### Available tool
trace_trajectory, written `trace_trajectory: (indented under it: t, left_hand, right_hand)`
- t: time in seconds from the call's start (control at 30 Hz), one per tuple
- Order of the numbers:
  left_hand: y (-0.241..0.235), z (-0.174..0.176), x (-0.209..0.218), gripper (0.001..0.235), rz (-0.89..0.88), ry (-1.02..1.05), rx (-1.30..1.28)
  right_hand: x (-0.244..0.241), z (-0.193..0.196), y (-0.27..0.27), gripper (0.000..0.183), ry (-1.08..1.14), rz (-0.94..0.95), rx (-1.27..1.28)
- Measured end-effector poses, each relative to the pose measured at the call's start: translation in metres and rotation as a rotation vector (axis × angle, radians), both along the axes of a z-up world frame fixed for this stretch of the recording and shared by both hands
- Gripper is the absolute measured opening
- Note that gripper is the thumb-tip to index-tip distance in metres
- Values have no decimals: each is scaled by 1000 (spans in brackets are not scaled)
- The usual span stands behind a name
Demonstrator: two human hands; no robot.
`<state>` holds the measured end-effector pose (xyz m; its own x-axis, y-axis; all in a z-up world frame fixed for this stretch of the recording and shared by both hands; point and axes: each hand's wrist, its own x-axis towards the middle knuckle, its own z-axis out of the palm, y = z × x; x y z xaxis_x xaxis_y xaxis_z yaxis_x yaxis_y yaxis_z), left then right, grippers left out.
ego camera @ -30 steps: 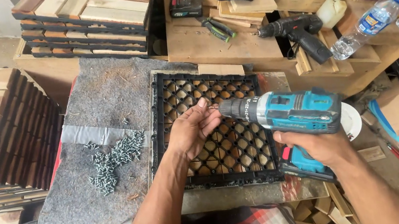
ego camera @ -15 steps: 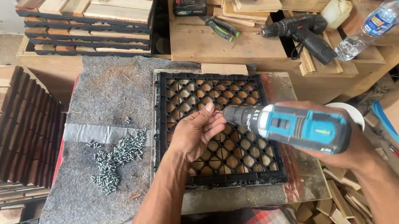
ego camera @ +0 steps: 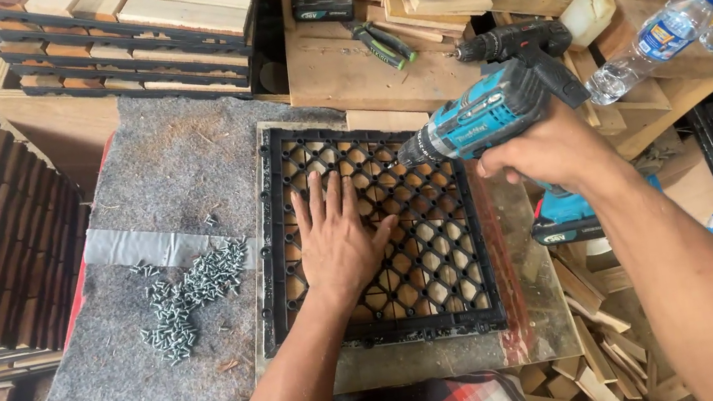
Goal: Assembling decorative wooden panels by placing wood blocks into a plastic grid and securing them with screws using a power drill.
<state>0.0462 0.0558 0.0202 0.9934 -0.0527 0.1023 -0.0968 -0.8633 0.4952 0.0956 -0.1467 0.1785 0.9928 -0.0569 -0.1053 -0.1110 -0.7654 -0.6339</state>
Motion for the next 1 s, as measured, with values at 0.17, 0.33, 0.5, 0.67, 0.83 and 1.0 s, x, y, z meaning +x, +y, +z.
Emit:
trace_trajectory:
  t: [0.17,0.33,0.5,0.67,0.83,1.0]
  left_hand:
    - [0,-1,2,83,-10,29,-10]
    - [-1,-8,5,84,-5,5,-8]
    - [13,-16,18,70,-33,21,-103]
    - [104,-71,48,16,500,-635,35]
    - [173,-95,33,49,769,-23,93]
    - [183,-104,28,32,762,59,-11]
  right_hand:
    - [14,-8,1,24,25,-10,-76]
    - [27,-2,10,28,126,10,-125]
    - [48,11,21,27,179,45,-152]
    - [55,9,21,26,194,56,-162]
    - [66,14,22,22,199,95,-273]
    - [75,7,24,21,230,166,-420]
